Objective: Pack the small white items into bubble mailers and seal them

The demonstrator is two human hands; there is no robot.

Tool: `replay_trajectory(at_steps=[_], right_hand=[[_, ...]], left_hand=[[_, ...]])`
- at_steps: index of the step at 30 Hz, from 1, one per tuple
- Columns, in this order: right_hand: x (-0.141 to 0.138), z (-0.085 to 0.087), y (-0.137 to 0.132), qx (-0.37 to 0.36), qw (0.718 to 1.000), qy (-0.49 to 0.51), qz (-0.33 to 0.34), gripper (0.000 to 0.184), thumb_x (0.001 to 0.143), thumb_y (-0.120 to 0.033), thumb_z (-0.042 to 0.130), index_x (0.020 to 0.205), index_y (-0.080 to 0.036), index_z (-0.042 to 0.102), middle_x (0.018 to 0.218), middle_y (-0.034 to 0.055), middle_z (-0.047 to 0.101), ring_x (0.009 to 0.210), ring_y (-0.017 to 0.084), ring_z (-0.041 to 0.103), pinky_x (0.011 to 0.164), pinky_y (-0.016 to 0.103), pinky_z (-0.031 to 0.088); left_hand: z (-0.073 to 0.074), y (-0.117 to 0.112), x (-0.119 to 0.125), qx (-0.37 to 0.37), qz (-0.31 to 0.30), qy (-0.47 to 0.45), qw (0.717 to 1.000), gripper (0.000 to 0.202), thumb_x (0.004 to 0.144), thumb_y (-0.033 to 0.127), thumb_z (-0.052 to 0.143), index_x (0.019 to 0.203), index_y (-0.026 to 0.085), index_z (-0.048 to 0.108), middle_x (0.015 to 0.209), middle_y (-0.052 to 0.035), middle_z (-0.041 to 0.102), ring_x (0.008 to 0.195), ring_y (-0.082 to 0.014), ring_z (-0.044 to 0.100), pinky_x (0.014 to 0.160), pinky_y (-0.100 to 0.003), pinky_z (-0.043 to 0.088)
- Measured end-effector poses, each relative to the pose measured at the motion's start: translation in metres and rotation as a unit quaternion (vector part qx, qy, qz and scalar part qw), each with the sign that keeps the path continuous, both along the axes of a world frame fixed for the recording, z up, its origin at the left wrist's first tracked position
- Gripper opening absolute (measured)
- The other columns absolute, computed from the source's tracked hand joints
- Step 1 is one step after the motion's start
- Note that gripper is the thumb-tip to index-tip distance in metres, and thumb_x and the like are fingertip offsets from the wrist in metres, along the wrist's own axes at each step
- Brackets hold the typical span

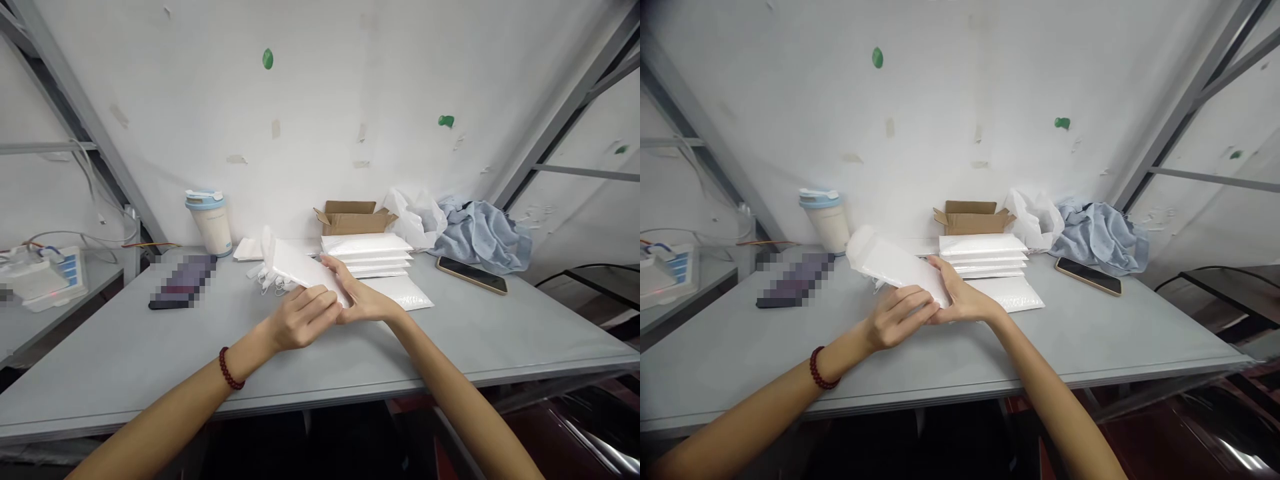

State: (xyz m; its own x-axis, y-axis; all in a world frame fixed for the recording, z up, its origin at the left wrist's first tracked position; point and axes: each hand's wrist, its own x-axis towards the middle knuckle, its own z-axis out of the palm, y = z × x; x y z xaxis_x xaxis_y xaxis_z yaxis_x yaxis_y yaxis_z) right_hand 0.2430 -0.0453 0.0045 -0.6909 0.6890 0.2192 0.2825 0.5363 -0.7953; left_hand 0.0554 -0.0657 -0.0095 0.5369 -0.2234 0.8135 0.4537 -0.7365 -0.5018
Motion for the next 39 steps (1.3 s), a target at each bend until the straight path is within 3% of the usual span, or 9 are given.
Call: replay_trajectory(at_steps=[10,15,19,22,24,26,29,33,39], right_hand=[[0.004,0.000,0.006,0.192,0.967,-0.076,-0.149,0.088,0.063,-0.031,0.068,0.139,-0.024,0.023,0.134,0.0117,0.033,0.126,0.032,0.030,0.104,0.052,0.027],[0.009,-0.003,0.011,0.234,0.941,-0.141,-0.201,0.080,0.065,-0.033,0.064,0.136,-0.027,0.027,0.129,0.0114,0.034,0.119,0.033,0.032,0.101,0.053,0.027],[0.012,-0.004,0.013,0.251,0.929,-0.178,-0.205,0.082,0.065,-0.031,0.063,0.137,-0.027,0.026,0.129,0.0121,0.034,0.117,0.034,0.033,0.100,0.053,0.026],[0.011,-0.005,0.012,0.245,0.934,-0.193,-0.175,0.082,0.064,-0.028,0.062,0.138,-0.029,0.025,0.128,0.0116,0.034,0.117,0.034,0.033,0.099,0.052,0.026],[0.009,-0.005,0.010,0.235,0.939,-0.204,-0.147,0.082,0.063,-0.026,0.062,0.137,-0.029,0.027,0.128,0.0114,0.035,0.117,0.033,0.033,0.099,0.052,0.026],[0.007,-0.006,0.008,0.225,0.941,-0.217,-0.128,0.082,0.063,-0.025,0.063,0.137,-0.027,0.029,0.130,0.0120,0.035,0.120,0.033,0.032,0.100,0.052,0.025],[0.004,-0.006,0.006,0.214,0.941,-0.231,-0.121,0.082,0.063,-0.025,0.065,0.137,-0.026,0.030,0.133,0.0136,0.033,0.125,0.034,0.027,0.103,0.053,0.022],[0.001,-0.008,0.007,0.216,0.939,-0.236,-0.124,0.085,0.062,-0.028,0.068,0.138,-0.024,0.029,0.134,0.0146,0.033,0.127,0.034,0.027,0.103,0.053,0.022],[-0.011,-0.013,0.003,0.258,0.935,-0.220,-0.107,0.090,0.060,-0.036,0.071,0.139,-0.022,0.030,0.133,0.0154,0.034,0.121,0.035,0.031,0.101,0.055,0.025]], left_hand=[[-0.007,0.019,-0.010,-0.101,0.087,-0.007,0.991,0.027,0.082,0.012,0.053,0.108,0.017,0.060,0.104,-0.0106,0.067,0.104,-0.0234,0.060,0.081,-0.036,0.051],[-0.001,0.031,-0.025,-0.237,0.223,-0.137,0.936,0.030,0.083,0.014,0.049,0.108,0.018,0.065,0.124,-0.0150,0.058,0.118,-0.0302,0.049,0.094,-0.049,0.042],[0.013,0.046,-0.048,-0.396,0.205,-0.292,0.846,0.037,0.084,0.028,0.049,0.117,0.016,0.061,0.128,-0.0158,0.055,0.120,-0.0297,0.047,0.098,-0.048,0.039],[0.022,0.054,-0.064,-0.609,0.123,-0.350,0.702,0.053,0.078,0.037,0.057,0.125,0.012,0.055,0.112,-0.0142,0.064,0.100,-0.0259,0.060,0.087,-0.041,0.048],[0.025,0.056,-0.073,-0.733,0.065,-0.320,0.597,0.051,0.071,0.036,0.063,0.115,0.010,0.061,0.096,-0.0118,0.069,0.085,-0.0234,0.064,0.079,-0.037,0.051],[0.026,0.057,-0.078,-0.798,0.026,-0.287,0.530,0.039,0.066,0.034,0.067,0.096,0.008,0.068,0.086,-0.0105,0.070,0.080,-0.0221,0.064,0.073,-0.034,0.051],[0.025,0.055,-0.078,-0.835,-0.001,-0.269,0.480,0.029,0.061,0.030,0.071,0.083,0.010,0.069,0.080,-0.0092,0.070,0.074,-0.0199,0.064,0.065,-0.029,0.049],[0.022,0.051,-0.068,-0.880,-0.040,-0.219,0.420,0.029,0.057,0.022,0.074,0.084,0.012,0.069,0.079,-0.0074,0.071,0.070,-0.0178,0.063,0.063,-0.027,0.047],[0.008,0.042,-0.043,-0.893,-0.021,-0.177,0.414,0.025,0.056,0.024,0.074,0.077,0.013,0.067,0.073,-0.0046,0.069,0.068,-0.0177,0.062,0.060,-0.026,0.044]])
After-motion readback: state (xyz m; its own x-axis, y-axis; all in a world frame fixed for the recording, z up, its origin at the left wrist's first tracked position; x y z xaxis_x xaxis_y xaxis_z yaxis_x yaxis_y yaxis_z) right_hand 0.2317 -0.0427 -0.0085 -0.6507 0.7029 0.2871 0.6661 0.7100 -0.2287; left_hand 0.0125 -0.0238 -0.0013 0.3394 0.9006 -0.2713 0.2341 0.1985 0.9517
